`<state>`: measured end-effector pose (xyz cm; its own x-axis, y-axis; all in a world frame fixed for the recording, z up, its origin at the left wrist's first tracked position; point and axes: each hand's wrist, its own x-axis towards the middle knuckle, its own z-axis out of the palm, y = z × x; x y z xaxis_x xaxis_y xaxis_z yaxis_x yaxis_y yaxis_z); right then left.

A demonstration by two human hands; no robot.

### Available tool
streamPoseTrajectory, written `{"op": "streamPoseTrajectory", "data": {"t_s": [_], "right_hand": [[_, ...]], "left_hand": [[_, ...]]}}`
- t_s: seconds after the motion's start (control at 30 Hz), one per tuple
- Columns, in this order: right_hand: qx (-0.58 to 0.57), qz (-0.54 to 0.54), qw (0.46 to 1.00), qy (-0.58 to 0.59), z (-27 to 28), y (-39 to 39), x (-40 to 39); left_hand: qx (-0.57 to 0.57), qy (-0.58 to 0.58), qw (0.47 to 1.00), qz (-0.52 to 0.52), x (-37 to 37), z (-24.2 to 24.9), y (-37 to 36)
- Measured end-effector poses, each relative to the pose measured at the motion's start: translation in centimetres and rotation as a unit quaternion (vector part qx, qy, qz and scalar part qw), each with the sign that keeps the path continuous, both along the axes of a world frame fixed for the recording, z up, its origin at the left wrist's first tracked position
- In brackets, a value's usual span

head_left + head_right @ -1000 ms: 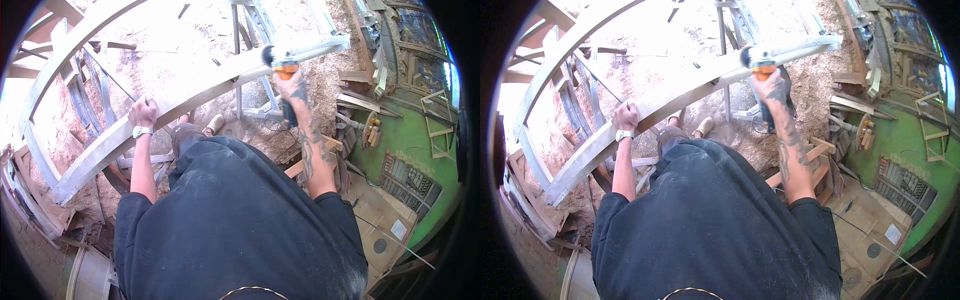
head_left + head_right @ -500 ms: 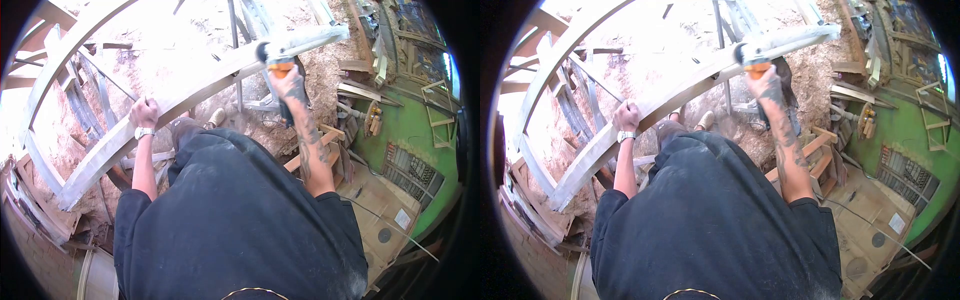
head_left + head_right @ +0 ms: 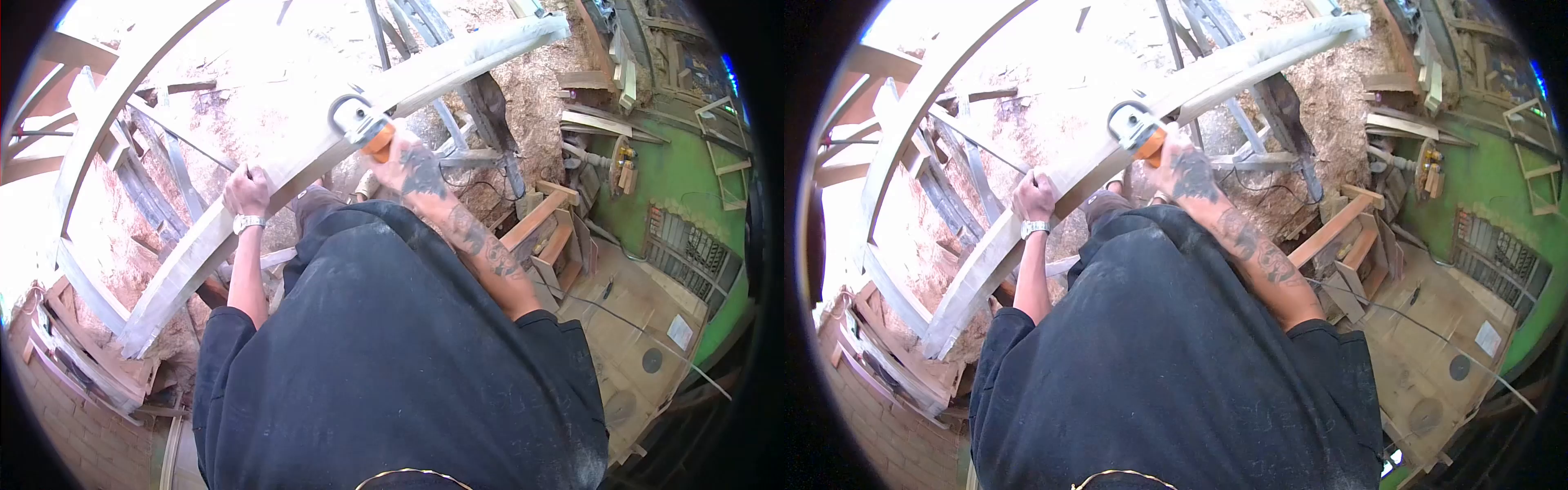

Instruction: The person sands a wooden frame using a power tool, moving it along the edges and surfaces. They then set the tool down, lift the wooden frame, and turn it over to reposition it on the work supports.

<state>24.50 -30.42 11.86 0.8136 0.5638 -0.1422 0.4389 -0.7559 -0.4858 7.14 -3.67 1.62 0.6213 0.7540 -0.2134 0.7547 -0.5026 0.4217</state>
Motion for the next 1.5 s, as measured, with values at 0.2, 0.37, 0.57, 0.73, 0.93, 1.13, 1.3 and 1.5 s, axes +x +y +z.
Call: {"op": "streamPoseTrajectory", "data": {"t_s": [0.2,0.37,0.57,0.73,0.93,1.13,1.3,1.5], "right_hand": [[-0.044,-0.204,0.978,0.004,1.2,-5.0,8.7],[-0.069,-0.236,0.969,-0.035,0.5,-6.4,11.6],[-0.016,-0.076,0.994,0.072,2.0,2.2,-0.3],[-0.077,-0.063,0.991,0.092,2.1,1.6,-0.2],[-0.085,-0.156,0.984,0.015,1.7,-2.9,6.4],[-0.086,-0.237,0.968,-0.005,2.4,-4.0,10.2],[-0.030,-0.089,0.994,0.062,3.4,0.6,2.7],[-0.072,-0.112,0.991,0.032,2.6,-0.1,2.3]], "left_hand": [[-0.008,0.009,1.000,0.000,0.3,-0.3,0.2],[-0.009,0.003,1.000,-0.004,0.7,0.6,0.1],[-0.016,0.004,1.000,-0.007,0.4,0.8,0.2],[-0.010,0.000,1.000,-0.009,0.1,0.2,0.1],[-0.012,-0.009,1.000,-0.010,0.0,0.1,0.2],[-0.012,-0.016,1.000,-0.005,0.3,0.2,0.2],[-0.029,-0.032,0.999,-0.002,0.4,1.1,-0.1],[-0.013,-0.022,1.000,-0.013,0.0,0.3,0.0]]}}
